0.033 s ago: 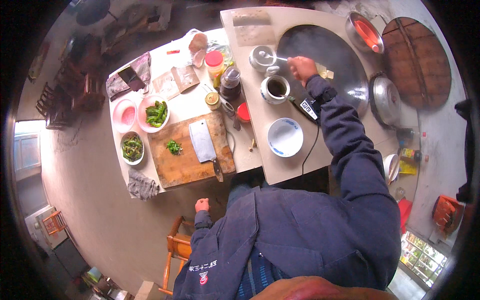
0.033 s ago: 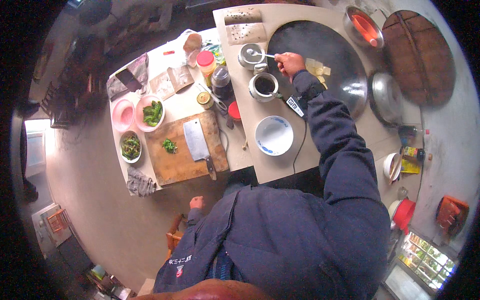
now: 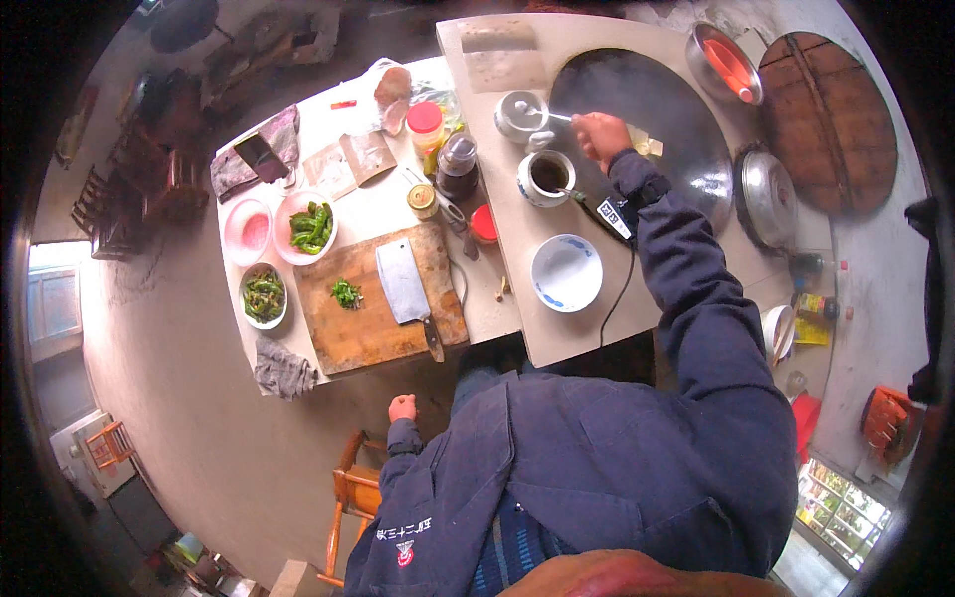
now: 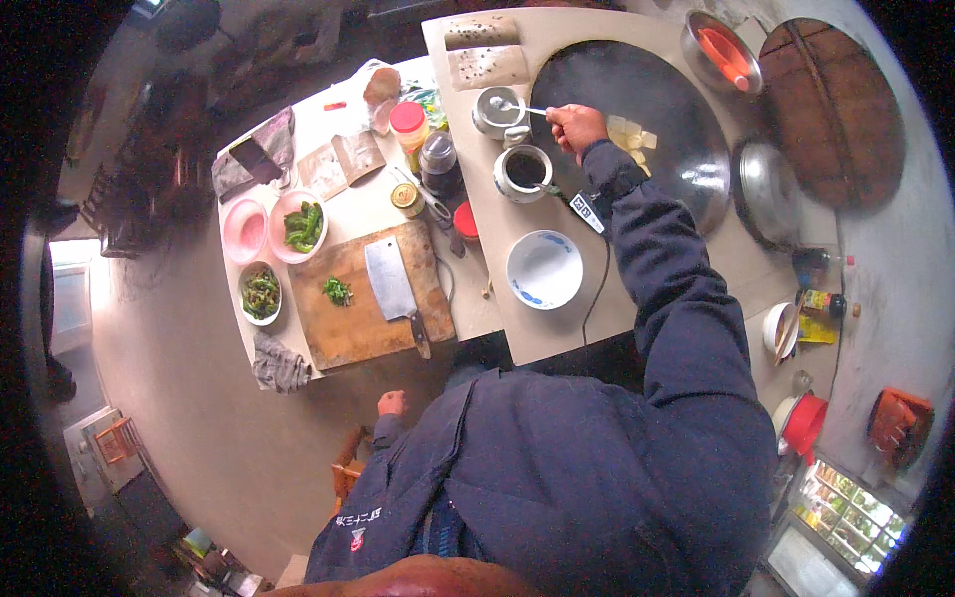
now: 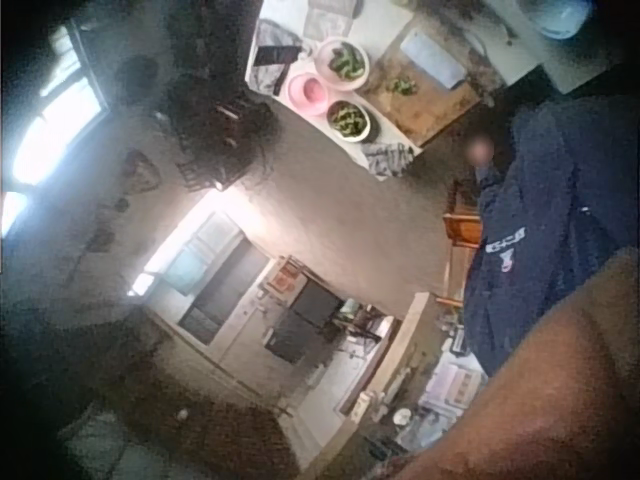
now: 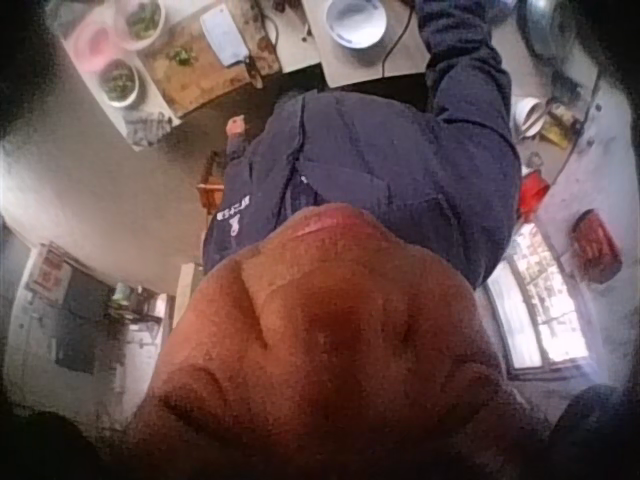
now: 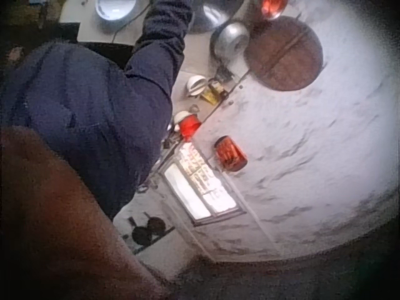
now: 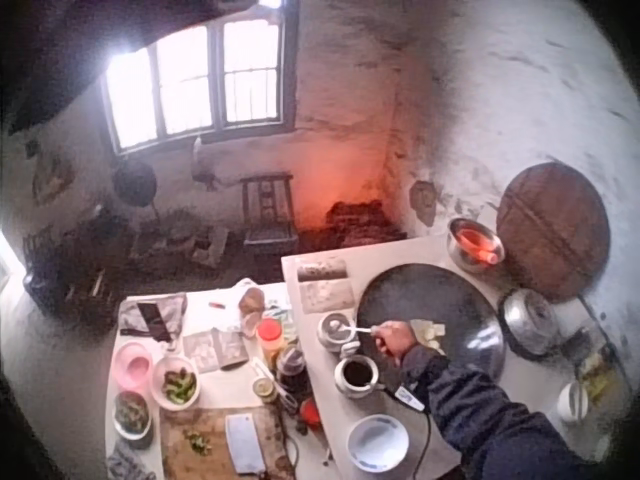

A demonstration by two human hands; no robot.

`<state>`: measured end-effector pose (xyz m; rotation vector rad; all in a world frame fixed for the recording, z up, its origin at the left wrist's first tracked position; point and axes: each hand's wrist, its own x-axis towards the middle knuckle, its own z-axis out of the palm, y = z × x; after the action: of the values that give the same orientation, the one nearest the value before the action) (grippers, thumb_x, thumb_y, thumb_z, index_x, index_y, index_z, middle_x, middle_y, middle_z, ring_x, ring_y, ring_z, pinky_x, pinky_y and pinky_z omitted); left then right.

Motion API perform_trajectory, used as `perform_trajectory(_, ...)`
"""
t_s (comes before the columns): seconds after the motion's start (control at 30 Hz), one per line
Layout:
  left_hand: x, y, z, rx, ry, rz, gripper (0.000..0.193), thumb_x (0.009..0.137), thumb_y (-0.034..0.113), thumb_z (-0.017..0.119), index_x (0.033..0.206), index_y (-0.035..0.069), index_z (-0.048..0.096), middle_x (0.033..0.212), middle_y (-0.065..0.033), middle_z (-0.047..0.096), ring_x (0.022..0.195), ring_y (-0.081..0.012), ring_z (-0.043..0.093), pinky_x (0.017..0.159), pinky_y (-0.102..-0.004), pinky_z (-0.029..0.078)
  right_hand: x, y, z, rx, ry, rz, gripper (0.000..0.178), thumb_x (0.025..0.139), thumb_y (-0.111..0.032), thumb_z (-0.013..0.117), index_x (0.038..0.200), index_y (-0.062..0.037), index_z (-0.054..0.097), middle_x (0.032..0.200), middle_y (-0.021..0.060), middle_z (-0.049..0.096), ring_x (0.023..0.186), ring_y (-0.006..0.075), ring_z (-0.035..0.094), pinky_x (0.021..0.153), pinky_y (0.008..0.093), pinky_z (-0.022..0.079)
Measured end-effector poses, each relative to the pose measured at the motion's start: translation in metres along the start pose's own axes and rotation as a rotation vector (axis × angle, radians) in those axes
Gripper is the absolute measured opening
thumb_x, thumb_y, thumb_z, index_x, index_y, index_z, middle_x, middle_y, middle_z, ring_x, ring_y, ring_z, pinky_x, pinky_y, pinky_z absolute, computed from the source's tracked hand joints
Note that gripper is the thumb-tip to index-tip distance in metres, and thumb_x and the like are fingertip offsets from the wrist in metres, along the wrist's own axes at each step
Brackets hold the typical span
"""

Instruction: The person stirs cubed tofu in a wok, retrieves a bowl and rinses it at the sink, then returns to stir the tofu again. They add chopped green onions from a cutting board into the wok and season the dish with a spoonful of liquid from a jar.

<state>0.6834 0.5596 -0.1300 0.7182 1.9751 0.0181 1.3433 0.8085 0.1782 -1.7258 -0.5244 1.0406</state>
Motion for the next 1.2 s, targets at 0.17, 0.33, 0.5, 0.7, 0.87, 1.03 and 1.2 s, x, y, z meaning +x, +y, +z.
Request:
perform_trajectory(0.17, 0.006, 0.014, -0.002, 0.065, -0.002, 0.111, 0.025, 0.079, 0.026, 0.068, 0.089, 0.003, 0.067, 0.081, -0.0099, 0.068, 0.061, -0.0191, 0.065, 0.062, -0.0345, 0.054, -0.008, 0.007, -0.009, 0.084, -0.018, -0.021, 0.018, 0.086, -0.022, 0.065, 0.077, -0.0077, 0.059, 0.059, 0.0005, 0.055, 0.042, 0.0079, 0.046, 0.037, 0.0234, 0.036)
perform_trajectory(0.33, -0.008, 0.038, -0.002, 0.142, 0.005, 0.182, 0.024, 0.079, 0.025, 0.067, 0.088, 0.003, 0.066, 0.079, -0.0097, 0.067, 0.060, -0.0189, 0.064, 0.060, -0.0344, 0.053, -0.002, 0.015, -0.005, 0.022, 0.006, -0.016, 0.018, 0.086, -0.022, 0.065, 0.077, -0.0069, 0.059, 0.060, 0.0008, 0.055, 0.042, 0.0077, 0.046, 0.037, 0.0237, 0.036)
perform_trajectory(0.5, -0.018, 0.050, -0.004, 0.008, -0.046, 0.077, 0.021, 0.081, 0.023, 0.066, 0.088, 0.004, 0.064, 0.075, -0.0084, 0.065, 0.058, -0.0176, 0.062, 0.053, -0.0332, 0.052, 0.000, 0.015, -0.003, 0.033, 0.033, 0.012, 0.017, 0.086, -0.022, 0.065, 0.077, -0.0086, 0.059, 0.060, -0.0005, 0.055, 0.043, 0.0062, 0.045, 0.038, 0.0225, 0.036)
perform_trajectory(0.7, -0.009, 0.035, -0.003, -0.018, -0.035, -0.018, 0.020, 0.081, 0.022, 0.066, 0.087, 0.003, 0.064, 0.073, -0.0076, 0.064, 0.056, -0.0170, 0.061, 0.051, -0.0322, 0.052, -0.004, 0.008, -0.006, 0.121, -0.040, 0.056, 0.018, 0.088, -0.023, 0.062, 0.078, -0.0090, 0.058, 0.061, -0.0019, 0.053, 0.044, 0.0055, 0.045, 0.039, 0.0212, 0.036)
perform_trajectory(0.87, -0.002, 0.034, 0.001, -0.028, -0.079, 0.068, 0.018, 0.081, 0.021, 0.066, 0.086, 0.003, 0.064, 0.072, -0.0076, 0.064, 0.055, -0.0171, 0.061, 0.051, -0.0323, 0.051, -0.017, 0.010, -0.024, 0.161, -0.026, 0.045, 0.018, 0.089, -0.023, 0.061, 0.080, -0.0080, 0.058, 0.061, -0.0027, 0.052, 0.045, 0.0051, 0.044, 0.039, 0.0214, 0.035)
perform_trajectory(1.03, -0.009, 0.053, 0.003, 0.063, -0.110, 0.082, 0.020, 0.081, 0.020, 0.066, 0.089, 0.002, 0.064, 0.073, -0.0081, 0.064, 0.057, -0.0180, 0.061, 0.050, -0.0320, 0.051, -0.040, 0.017, -0.071, 0.227, 0.090, 0.037, 0.018, 0.089, -0.022, 0.061, 0.083, -0.0059, 0.057, 0.062, -0.0015, 0.051, 0.045, 0.0059, 0.044, 0.039, 0.0221, 0.034)
perform_trajectory(1.2, -0.005, 0.069, 0.012, 0.002, -0.138, 0.083, 0.020, 0.081, 0.021, 0.066, 0.089, 0.002, 0.063, 0.073, -0.0084, 0.064, 0.056, -0.0184, 0.060, 0.045, -0.0322, 0.048, -0.051, 0.020, -0.126, 0.329, 0.295, -0.093, 0.015, 0.087, -0.017, 0.063, 0.079, -0.0070, 0.055, 0.060, 0.0011, 0.051, 0.043, 0.0086, 0.043, 0.037, 0.0231, 0.032)
